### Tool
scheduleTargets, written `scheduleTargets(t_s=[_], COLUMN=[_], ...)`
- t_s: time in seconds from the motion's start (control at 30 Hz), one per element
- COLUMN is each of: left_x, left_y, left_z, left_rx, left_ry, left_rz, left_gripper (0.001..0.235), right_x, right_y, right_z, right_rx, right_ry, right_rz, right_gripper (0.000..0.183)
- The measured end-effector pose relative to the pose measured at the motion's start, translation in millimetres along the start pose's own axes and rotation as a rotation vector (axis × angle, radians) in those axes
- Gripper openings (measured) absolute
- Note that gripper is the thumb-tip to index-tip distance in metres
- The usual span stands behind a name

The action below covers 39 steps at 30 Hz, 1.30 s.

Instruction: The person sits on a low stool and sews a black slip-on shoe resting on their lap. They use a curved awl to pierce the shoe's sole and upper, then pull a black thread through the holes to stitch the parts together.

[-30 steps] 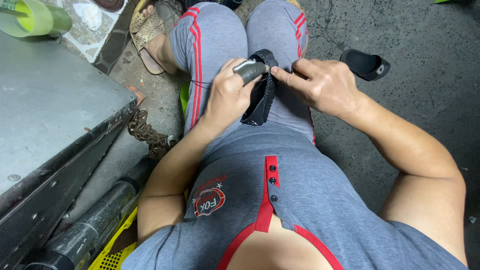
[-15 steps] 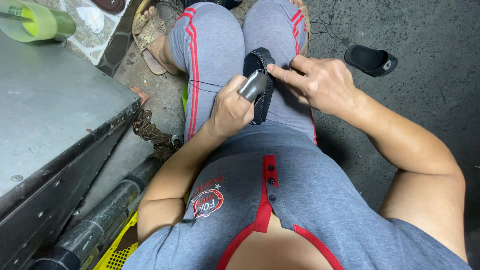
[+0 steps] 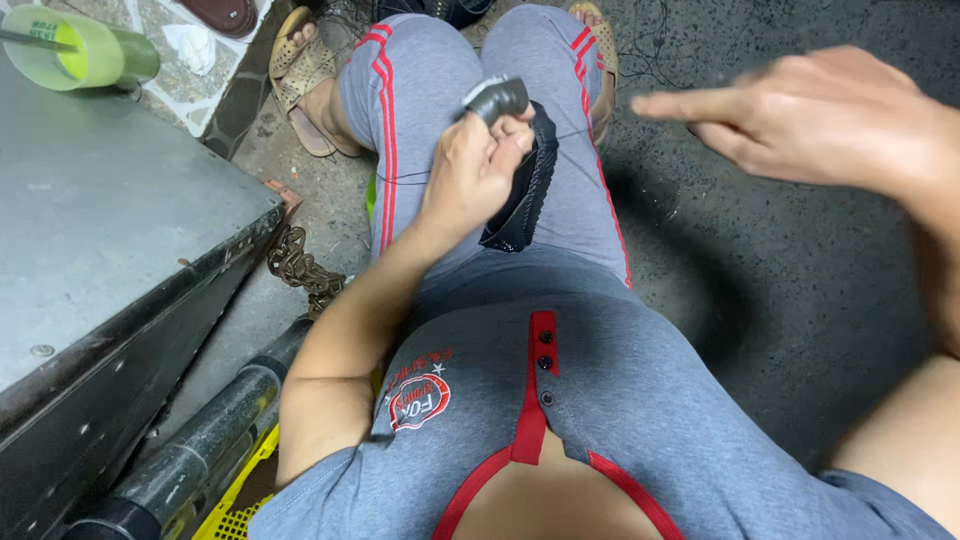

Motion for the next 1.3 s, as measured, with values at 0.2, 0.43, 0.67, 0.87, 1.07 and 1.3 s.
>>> scheduleTargets(t_s=[0.2, 0.43, 0.67, 0.87, 1.07, 1.3], left_x=[-4.7, -50.7, -29.8, -26.8, -27.9, -38.3], left_y=[18.0, -4.7, 6.9, -4.4, -5.6, -23.6], left_z=[-15.7, 2.3, 0.3, -1.2, 8.0, -1.3], left_rx=[0.590, 0.561, -0.136, -0.126, -0.229, -0.437], left_ry=[0.168, 0.052, 0.008, -0.063, -0.158, 0.043], left_rz=[0.347, 0.228, -0.159, -0.251, -0.429, -0.442], left_gripper=[0.021, 0.019, 0.019, 0.009, 0.019, 0.014], right_x=[5.9, 40.5, 34.0, 12.1, -5.4, -9.1], right_y=[-5.8, -62.0, -102.9, -110.8, -122.3, -93.2], right_z=[30.4, 57.0, 50.5, 57.7, 42.0, 38.3], right_rx=[0.247, 1.370, 1.430, 0.919, 0.676, 0.658], right_ry=[0.246, 0.624, 0.821, 0.882, 0.825, 0.905], right_rz=[-0.137, -0.399, -0.569, -0.547, -0.548, -0.405], right_gripper=[0.056, 0.015, 0.006, 0.025, 0.020, 0.031])
Point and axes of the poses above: each hand's wrist, its own x-axis towards the middle knuckle, its own z-axis out of the palm, y = z × x, the point moved 3 cm from there along x, towards the middle knuckle, and after that the axes turned 7 degrees about z, right-handed, at the moved point
